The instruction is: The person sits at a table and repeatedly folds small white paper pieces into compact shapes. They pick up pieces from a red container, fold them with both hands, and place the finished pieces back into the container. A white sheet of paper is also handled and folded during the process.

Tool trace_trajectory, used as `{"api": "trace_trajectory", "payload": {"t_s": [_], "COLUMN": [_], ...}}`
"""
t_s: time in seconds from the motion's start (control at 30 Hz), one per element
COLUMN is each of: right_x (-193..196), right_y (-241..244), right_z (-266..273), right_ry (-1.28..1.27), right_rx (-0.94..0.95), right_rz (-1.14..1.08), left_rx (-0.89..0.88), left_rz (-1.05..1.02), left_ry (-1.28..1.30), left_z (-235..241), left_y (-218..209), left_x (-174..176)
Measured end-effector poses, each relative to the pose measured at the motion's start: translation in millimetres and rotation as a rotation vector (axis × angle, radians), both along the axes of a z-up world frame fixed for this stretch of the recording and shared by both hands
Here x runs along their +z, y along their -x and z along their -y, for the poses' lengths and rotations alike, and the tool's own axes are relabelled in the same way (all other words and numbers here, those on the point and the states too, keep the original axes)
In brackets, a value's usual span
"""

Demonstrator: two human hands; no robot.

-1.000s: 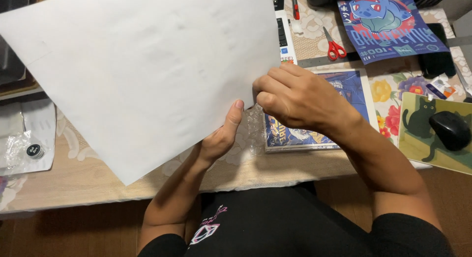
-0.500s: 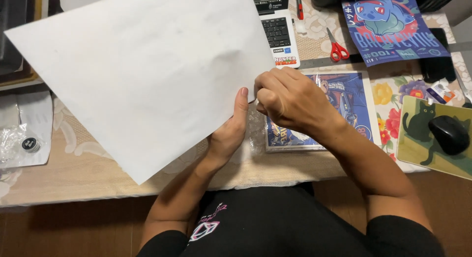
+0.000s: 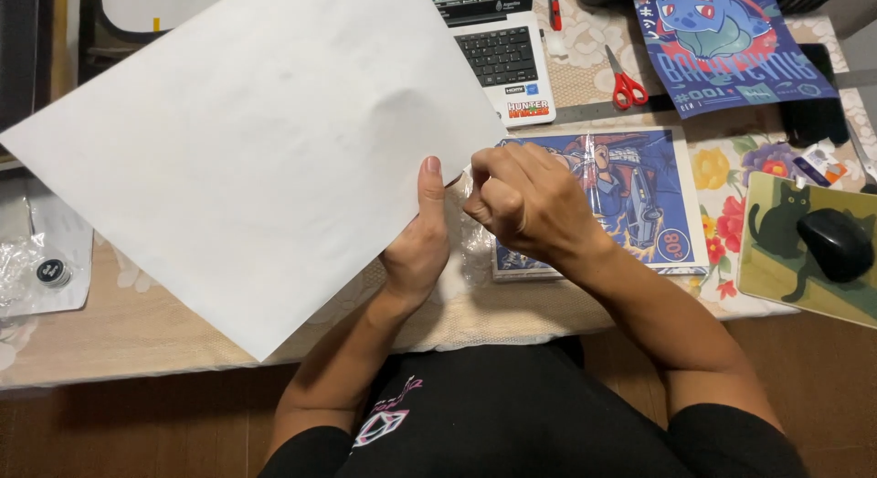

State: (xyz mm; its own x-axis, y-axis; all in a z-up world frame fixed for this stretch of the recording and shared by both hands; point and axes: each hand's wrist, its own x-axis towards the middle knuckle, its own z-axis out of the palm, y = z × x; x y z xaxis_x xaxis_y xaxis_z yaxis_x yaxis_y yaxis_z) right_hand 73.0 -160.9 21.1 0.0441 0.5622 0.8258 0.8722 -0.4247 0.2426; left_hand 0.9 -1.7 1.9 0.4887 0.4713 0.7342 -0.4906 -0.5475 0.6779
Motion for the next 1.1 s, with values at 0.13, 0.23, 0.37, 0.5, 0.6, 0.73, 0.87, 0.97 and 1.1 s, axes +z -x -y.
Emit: {"api": "trace_trajectory", "payload": {"t_s": [0.13, 0.23, 0.37, 0.5, 0.6, 0.73, 0.87, 0.97, 1.1], "right_x": [-6.7, -11.4, -32.0, -21.5, -29.5, -31.4, -34.4, -43.0, -58.7], "right_y": [3.0, 5.1, 5.2, 18.4, 21.3, 21.6, 28.7, 29.6, 25.1], "right_z": [-3.6, -4.6, -3.3, 0.7, 7.7, 3.2, -1.9, -7.6, -9.7], "right_ry": [-0.027, -0.047, -0.286, -0.631, -0.712, -0.698, -0.768, -0.83, -0.85], "right_rx": [0.009, 0.009, 0.189, 0.404, 0.378, 0.509, 0.681, 0.764, 0.849], "right_rz": [-0.003, 0.007, -0.351, -0.866, -1.212, -1.372, -1.469, -1.518, -1.528], "left_rx": [0.017, 0.05, -0.077, -0.174, -0.265, -0.362, -0.501, -0.6, -0.73], "left_rz": [0.006, 0.025, -0.007, 0.002, 0.018, 0.031, 0.045, 0.056, -0.019], "left_ry": [0.041, 0.029, 0.121, 0.216, 0.323, 0.433, 0.603, 0.736, 0.928], "left_z": [1.2, 0.9, -8.4, -14.4, -14.8, -10.9, -4.5, 8.8, 23.6], "left_y": [-4.7, -4.0, 0.9, -2.3, -5.0, -10.2, -12.2, -13.5, -2.8], "left_x": [-12.1, -8.4, -0.1, -7.0, -13.8, -22.2, -29.2, -31.7, -16.3]}}
